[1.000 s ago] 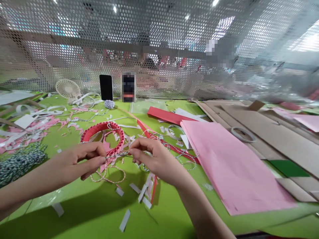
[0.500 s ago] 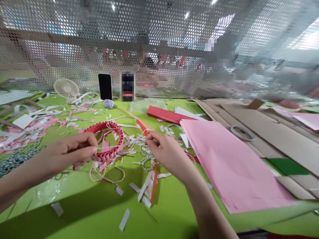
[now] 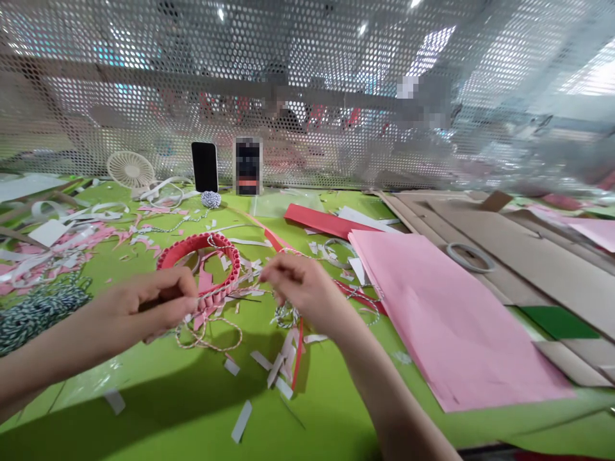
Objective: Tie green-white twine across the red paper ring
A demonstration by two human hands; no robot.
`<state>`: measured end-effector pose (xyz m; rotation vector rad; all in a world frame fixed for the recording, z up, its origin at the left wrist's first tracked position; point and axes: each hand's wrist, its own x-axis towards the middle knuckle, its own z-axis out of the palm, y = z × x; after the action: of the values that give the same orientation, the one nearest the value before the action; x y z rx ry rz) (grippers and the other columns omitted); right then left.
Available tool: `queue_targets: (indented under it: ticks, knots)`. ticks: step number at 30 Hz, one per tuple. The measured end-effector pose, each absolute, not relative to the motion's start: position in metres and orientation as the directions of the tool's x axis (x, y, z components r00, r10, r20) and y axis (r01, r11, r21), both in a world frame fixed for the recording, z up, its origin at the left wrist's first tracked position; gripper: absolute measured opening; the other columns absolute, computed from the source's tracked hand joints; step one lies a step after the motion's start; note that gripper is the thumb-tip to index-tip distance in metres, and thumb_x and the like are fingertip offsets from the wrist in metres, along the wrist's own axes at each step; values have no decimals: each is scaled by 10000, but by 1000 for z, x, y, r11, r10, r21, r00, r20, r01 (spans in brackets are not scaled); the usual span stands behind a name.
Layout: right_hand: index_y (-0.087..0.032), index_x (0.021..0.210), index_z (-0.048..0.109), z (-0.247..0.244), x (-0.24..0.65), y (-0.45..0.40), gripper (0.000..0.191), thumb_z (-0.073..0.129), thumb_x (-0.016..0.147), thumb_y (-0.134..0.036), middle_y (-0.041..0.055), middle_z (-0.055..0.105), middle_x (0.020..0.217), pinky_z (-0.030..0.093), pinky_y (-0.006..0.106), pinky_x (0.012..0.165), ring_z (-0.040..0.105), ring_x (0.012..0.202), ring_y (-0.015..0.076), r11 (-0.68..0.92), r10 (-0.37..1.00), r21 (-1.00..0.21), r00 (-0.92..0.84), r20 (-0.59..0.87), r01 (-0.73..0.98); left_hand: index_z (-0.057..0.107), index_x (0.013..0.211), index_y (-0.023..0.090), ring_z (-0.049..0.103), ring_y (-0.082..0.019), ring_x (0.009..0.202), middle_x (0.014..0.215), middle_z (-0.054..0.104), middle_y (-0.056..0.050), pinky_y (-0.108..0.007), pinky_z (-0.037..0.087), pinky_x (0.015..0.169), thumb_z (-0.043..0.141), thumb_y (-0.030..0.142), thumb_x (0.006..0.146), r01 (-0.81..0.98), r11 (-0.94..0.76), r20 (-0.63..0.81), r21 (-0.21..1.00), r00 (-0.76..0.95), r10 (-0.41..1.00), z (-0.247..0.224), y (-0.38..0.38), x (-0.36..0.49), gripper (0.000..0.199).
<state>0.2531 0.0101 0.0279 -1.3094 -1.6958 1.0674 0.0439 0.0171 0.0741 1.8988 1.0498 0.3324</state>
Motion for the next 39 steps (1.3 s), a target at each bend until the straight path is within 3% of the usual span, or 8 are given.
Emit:
queue_targets:
  ticks: [4,8,11,15,21,28,34,39]
  knots:
    - [-219,516,359,26,294,24,257,457,751,-188,-30,371,466,290,263,463,363,455,114,-22,915,-658,281,291,753,417,630,189,338,-70,476,526,355,77,-199,279,457,420,251,807,501,-196,-148,843,566,811,80,20,39,187]
    - [-221,650,504,29,287,22,109,493,716,-135,51,569,717,369,369,722,511,775,214,11,892,-572,251,377,820,415,636,187,337,-68,473,526,354,75,-197,279,448,423,262,811,491,-193,-154,849,581,800,77,21,39,191]
    - [-221,894,556,33,251,10,145,443,804,-217,52,588,1008,345,389,889,500,1006,195,301,951,-734,-135,279,609,428,663,183,337,-66,475,539,354,75,-190,282,442,425,289,816,491,-176,-190,853,607,772,72,21,41,186]
    - [-203,841,554,38,216,-7,84,536,773,-249,-4,602,792,453,249,698,575,751,113,228,879,-952,-464,111,203,454,677,181,373,-67,490,544,396,74,-186,305,463,426,303,821,481,-216,-197,850,670,716,70,20,42,191]
    - [-187,675,528,35,236,-2,88,531,756,-220,-36,528,619,399,195,516,496,560,73,143,949,-989,-288,125,40,475,667,180,410,-78,523,570,442,64,-197,331,509,445,331,819,523,-282,-134,804,623,771,75,25,39,217]
    - [-210,550,473,37,270,10,105,478,654,-222,-39,432,518,453,293,590,481,513,107,297,930,-895,312,192,-334,513,697,183,446,-91,581,621,480,46,-213,352,544,471,349,801,514,-274,-63,813,546,836,72,46,28,199]
    - [-284,591,441,29,293,19,154,425,736,-233,-2,519,721,373,412,876,519,845,193,430,730,-894,630,264,-125,519,676,188,444,-67,528,569,485,57,-182,353,498,486,330,797,431,-278,38,858,488,872,72,50,21,189]
    - [-256,807,575,34,250,5,116,514,762,-344,19,593,908,286,430,951,501,976,211,430,817,-889,351,457,157,489,666,178,413,-41,427,500,446,79,-147,350,423,494,306,794,338,-150,-83,929,586,806,70,33,33,181]
